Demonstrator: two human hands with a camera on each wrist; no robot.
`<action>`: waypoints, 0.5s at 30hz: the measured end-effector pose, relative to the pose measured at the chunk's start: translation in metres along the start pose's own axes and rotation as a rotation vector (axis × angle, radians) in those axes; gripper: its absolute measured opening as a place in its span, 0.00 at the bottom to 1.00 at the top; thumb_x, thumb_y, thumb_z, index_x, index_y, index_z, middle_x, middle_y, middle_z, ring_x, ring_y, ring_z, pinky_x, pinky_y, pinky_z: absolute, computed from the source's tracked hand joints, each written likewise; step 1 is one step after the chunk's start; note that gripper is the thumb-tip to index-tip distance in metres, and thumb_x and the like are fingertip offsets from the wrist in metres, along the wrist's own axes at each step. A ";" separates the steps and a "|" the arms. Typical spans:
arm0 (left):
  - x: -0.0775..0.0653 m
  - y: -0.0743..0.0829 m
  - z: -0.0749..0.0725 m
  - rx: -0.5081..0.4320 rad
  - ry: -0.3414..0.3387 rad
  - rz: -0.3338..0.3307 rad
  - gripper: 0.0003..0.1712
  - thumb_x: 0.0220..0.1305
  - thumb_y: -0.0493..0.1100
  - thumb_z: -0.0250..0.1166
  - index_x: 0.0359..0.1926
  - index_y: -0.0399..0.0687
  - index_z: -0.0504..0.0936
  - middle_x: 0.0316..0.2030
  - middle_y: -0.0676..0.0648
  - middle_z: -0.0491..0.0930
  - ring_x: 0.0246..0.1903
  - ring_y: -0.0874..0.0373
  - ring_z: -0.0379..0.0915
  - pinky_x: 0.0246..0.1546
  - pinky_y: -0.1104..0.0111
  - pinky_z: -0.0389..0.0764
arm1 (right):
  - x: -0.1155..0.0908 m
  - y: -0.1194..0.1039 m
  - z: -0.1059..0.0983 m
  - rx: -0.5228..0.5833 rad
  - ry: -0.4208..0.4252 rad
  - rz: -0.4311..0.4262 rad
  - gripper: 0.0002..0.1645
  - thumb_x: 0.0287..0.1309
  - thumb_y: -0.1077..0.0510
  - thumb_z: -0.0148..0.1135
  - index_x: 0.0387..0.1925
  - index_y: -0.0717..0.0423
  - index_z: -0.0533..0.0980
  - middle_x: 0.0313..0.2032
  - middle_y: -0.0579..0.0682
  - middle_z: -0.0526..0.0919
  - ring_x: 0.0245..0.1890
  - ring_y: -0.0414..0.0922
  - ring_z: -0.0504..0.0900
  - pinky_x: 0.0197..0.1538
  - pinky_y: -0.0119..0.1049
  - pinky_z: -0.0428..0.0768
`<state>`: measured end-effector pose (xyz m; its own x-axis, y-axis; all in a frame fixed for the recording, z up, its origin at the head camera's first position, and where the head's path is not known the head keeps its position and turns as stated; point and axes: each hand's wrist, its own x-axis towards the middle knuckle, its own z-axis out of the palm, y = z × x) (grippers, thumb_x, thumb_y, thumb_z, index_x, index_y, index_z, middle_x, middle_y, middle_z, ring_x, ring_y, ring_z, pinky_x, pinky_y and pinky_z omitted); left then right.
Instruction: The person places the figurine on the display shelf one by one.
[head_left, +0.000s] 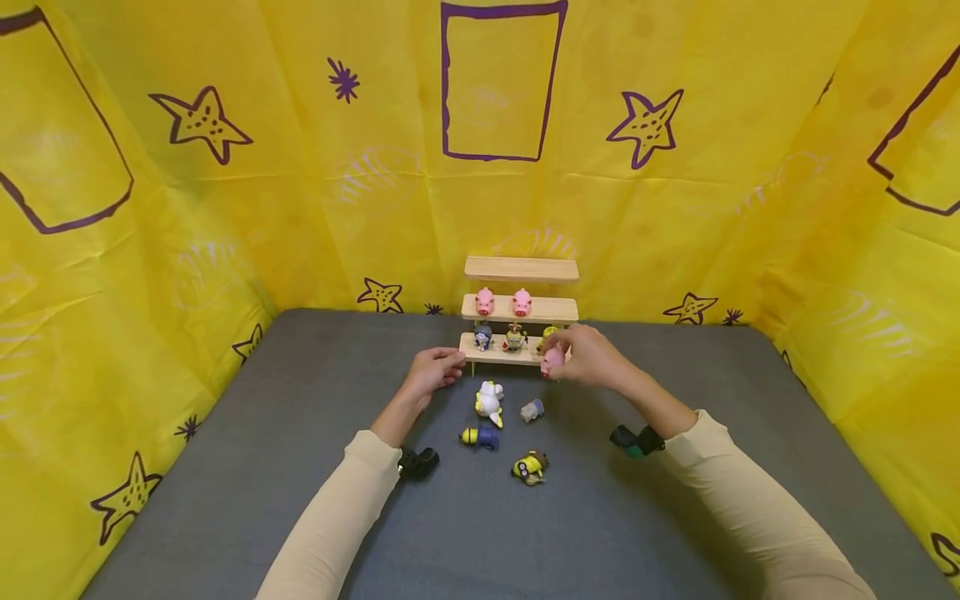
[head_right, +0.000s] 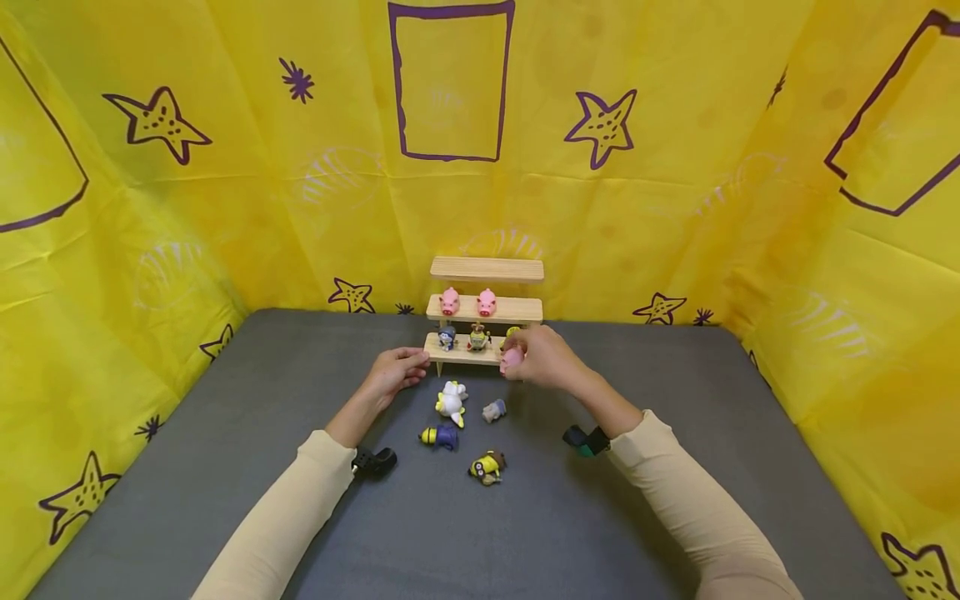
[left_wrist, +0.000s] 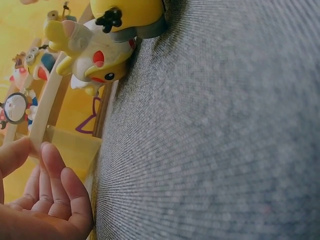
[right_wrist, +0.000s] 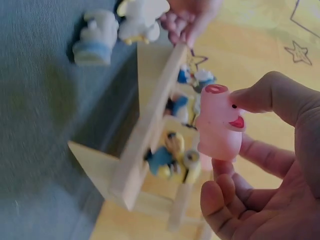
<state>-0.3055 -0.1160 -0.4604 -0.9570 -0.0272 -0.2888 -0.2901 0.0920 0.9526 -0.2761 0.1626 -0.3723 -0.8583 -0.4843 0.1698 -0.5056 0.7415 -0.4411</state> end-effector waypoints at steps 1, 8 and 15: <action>0.000 0.000 0.000 -0.001 0.002 0.000 0.19 0.67 0.43 0.63 0.55 0.38 0.79 0.39 0.46 0.84 0.30 0.62 0.78 0.34 0.71 0.79 | 0.001 0.001 -0.003 -0.002 0.000 -0.013 0.18 0.43 0.57 0.71 0.39 0.59 0.83 0.30 0.53 0.81 0.31 0.48 0.74 0.31 0.33 0.67; 0.000 0.002 0.000 0.011 0.002 0.019 0.19 0.67 0.44 0.64 0.55 0.38 0.80 0.40 0.45 0.84 0.29 0.63 0.78 0.34 0.71 0.79 | 0.009 0.006 -0.027 -0.007 -0.037 0.011 0.23 0.47 0.58 0.71 0.47 0.64 0.82 0.25 0.52 0.78 0.25 0.43 0.69 0.28 0.32 0.65; -0.001 0.000 -0.001 0.013 0.000 0.011 0.20 0.67 0.44 0.63 0.55 0.37 0.79 0.40 0.45 0.84 0.29 0.62 0.78 0.35 0.71 0.79 | 0.014 0.015 -0.035 0.077 -0.046 0.048 0.19 0.48 0.58 0.72 0.41 0.64 0.78 0.33 0.57 0.82 0.30 0.46 0.76 0.33 0.33 0.73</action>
<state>-0.3044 -0.1170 -0.4599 -0.9600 -0.0264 -0.2786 -0.2798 0.1054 0.9542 -0.2988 0.1828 -0.3454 -0.8756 -0.4710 0.1074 -0.4543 0.7272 -0.5146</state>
